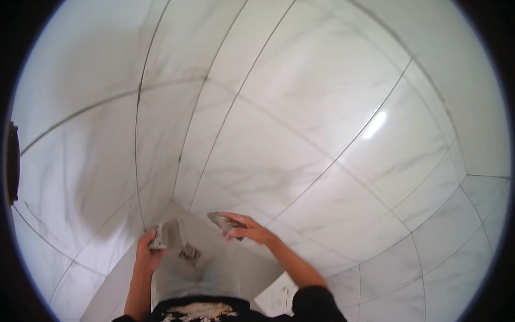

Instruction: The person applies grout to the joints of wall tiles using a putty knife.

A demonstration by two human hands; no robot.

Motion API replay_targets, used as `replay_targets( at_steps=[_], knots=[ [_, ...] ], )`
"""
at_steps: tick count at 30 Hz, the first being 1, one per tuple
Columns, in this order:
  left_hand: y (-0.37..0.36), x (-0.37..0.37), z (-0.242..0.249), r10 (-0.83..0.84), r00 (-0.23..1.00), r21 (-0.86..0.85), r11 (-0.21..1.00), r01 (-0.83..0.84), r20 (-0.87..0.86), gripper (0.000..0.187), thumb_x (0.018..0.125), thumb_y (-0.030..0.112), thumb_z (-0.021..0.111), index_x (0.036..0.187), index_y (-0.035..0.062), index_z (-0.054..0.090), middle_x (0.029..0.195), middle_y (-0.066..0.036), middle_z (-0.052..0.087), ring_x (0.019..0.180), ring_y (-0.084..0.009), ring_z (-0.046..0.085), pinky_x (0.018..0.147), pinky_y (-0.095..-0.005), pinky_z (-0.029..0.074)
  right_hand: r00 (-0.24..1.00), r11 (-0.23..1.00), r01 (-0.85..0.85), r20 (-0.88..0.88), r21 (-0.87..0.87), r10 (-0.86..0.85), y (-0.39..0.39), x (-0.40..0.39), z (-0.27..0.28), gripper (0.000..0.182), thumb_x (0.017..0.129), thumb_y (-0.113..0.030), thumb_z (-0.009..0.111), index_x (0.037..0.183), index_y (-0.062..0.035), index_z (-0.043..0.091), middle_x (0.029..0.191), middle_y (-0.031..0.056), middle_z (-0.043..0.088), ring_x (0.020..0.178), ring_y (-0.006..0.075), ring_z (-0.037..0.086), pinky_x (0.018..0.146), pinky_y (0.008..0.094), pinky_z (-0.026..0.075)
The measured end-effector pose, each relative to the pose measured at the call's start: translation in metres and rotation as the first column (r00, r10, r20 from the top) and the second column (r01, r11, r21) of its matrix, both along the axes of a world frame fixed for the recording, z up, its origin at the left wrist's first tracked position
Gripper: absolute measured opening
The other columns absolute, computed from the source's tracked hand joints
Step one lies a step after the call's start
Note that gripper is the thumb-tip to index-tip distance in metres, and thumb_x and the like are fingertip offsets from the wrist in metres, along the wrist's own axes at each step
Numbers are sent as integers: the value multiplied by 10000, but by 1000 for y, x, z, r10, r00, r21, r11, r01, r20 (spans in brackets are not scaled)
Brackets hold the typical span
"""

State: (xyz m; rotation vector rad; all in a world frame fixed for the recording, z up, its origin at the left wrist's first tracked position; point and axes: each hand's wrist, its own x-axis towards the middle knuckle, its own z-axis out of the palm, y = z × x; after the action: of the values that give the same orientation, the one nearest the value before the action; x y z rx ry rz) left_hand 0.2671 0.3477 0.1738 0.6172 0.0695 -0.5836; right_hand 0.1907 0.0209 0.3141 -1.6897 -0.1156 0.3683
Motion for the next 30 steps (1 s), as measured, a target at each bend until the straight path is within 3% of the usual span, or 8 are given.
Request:
replay_targets(
  at_steps=[2, 5, 9, 11, 14, 16, 22, 30],
  knots=[
    [-4, 8, -23, -39, 996, -79, 996, 32, -81, 329, 932, 274, 574, 1186, 70, 616, 1010, -50, 718, 733, -221, 705, 586, -352, 605, 979, 780, 160, -197, 605, -48, -14, -10, -2, 652, 953, -433, 515, 1477, -67, 386, 1313, 261, 542, 979, 380, 604, 880, 499, 486],
    [-1, 33, -94, -170, 977, -109, 982, 156, -130, 383, 920, 253, 587, 1253, 65, 572, 1185, -103, 631, 1000, -298, 662, 827, -525, 574, 995, 586, 98, -75, 805, -62, -17, 3, 21, 701, 973, -550, 384, 1471, -58, 372, 1297, 278, 544, 997, 410, 607, 834, 546, 494],
    [-5, 46, -161, -72, 964, 190, 974, 123, -255, 427, 883, 188, 629, 1280, 65, 534, 1289, -93, 518, 1151, -342, 550, 924, -652, 494, 971, 774, 61, 143, 630, -192, -22, 28, 112, 716, 972, -570, 393, 1449, -37, 380, 1285, 262, 553, 1043, 372, 618, 815, 518, 518],
    [7, 28, -149, -273, 925, 574, 815, 75, 266, 371, 850, 184, 634, 1200, 77, 571, 1255, -87, 550, 1187, -332, 516, 975, -621, 469, 913, 881, 93, 313, 463, -261, -18, 38, 165, 714, 963, -545, 451, 1447, -26, 376, 1295, 255, 548, 1058, 361, 618, 799, 499, 535],
    [13, 44, -188, -394, 910, 524, 806, 273, 131, 513, 978, 146, 564, 1461, 46, 425, 1487, -154, 431, 1335, -300, 445, 1063, -452, 459, 774, 943, 237, 542, 232, -328, -8, 61, 225, 727, 915, -460, 598, 1432, 2, 380, 1291, 240, 550, 1074, 350, 618, 835, 499, 547],
    [7, 51, -181, -148, 905, 84, 977, 197, -399, 554, 953, 48, 589, 1477, 48, 408, 1487, -151, 429, 1327, -294, 457, 1040, -437, 480, 704, 934, 333, 624, 132, -340, -7, 79, 253, 731, 872, -422, 656, 1408, 5, 401, 1252, 215, 566, 1066, 326, 623, 854, 488, 550],
    [15, 69, -160, -315, 948, 596, 752, 281, -50, 515, 986, 112, 562, 1463, 4, 403, 1509, -138, 399, 1311, -315, 461, 1030, -449, 478, 624, 901, 429, 702, 59, -343, -6, 117, 302, 655, 938, -471, 570, 1371, 3, 439, 1193, 180, 596, 1014, 282, 638, 860, 458, 549],
    [17, 73, -173, -19, 856, 181, 975, 130, -516, 538, 987, 193, 586, 1447, -18, 406, 1484, -186, 405, 1304, -332, 467, 1027, -449, 475, 528, 848, 531, 783, -2, -328, -21, 141, 342, 609, 944, -418, 545, 1369, 6, 437, 1137, 153, 594, 983, 270, 630, 873, 437, 546]
  ],
)
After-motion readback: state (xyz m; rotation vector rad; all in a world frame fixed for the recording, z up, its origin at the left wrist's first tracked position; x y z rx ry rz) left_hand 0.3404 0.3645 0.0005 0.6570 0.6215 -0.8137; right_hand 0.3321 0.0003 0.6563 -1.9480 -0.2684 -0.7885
